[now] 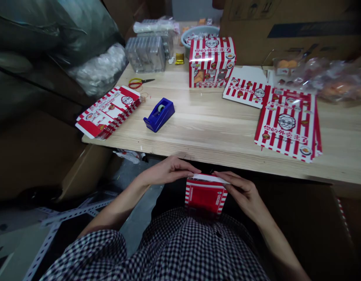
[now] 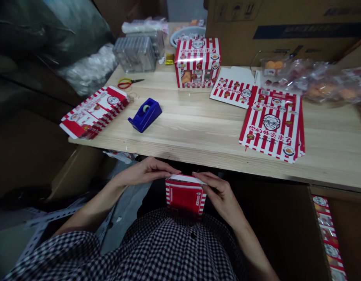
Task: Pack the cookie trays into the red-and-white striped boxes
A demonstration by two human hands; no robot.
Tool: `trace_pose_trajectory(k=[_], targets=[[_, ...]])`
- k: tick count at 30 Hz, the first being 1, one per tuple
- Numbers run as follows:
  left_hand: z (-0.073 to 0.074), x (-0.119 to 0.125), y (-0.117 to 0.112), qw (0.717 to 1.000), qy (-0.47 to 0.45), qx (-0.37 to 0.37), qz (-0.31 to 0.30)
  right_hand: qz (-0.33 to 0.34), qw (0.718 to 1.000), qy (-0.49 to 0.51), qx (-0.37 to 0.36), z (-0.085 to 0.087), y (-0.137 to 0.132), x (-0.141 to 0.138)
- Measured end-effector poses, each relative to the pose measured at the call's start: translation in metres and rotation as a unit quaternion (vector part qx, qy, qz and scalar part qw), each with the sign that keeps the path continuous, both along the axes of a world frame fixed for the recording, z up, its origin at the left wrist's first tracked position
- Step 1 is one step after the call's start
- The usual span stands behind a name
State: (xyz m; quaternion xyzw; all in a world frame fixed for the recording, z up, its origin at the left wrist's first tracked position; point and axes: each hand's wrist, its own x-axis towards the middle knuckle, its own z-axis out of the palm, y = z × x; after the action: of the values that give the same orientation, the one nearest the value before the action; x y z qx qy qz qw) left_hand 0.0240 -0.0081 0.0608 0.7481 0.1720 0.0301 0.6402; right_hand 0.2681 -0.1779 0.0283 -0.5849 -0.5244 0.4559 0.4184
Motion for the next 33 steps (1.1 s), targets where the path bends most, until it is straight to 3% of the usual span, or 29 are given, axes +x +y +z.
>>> trace_pose_trajectory(k=[10, 15, 22, 24, 29, 33], targets=[[0.0, -0.009, -0.012, 0.997, -0.013, -0.069, 0.014, 0.091, 0.995, -0.036, 0.009, 0.01, 0.003, 0.006], [0.001, -0.011, -0.017, 0.999, -0.02, -0.037, 0.029, 0.081, 0.997, -0.008, -0.004, 0.014, 0.009, 0.002], [-0.003, -0.013, -0.01, 0.999, -0.008, 0.004, 0.041, 0.107, 0.992, 0.02, -0.068, 0.022, 0.043, 0.005], [-0.004, -0.015, -0.008, 0.999, -0.002, 0.014, 0.052, 0.09, 0.992, 0.05, -0.076, 0.017, 0.046, 0.001], [-0.012, -0.019, -0.006, 0.997, -0.001, 0.028, 0.072, -0.049, 0.997, 0.049, -0.034, -0.001, 0.028, -0.021], [-0.017, -0.018, -0.008, 0.996, 0.001, 0.022, 0.083, -0.027, 0.995, 0.09, -0.042, -0.003, 0.014, -0.02]])
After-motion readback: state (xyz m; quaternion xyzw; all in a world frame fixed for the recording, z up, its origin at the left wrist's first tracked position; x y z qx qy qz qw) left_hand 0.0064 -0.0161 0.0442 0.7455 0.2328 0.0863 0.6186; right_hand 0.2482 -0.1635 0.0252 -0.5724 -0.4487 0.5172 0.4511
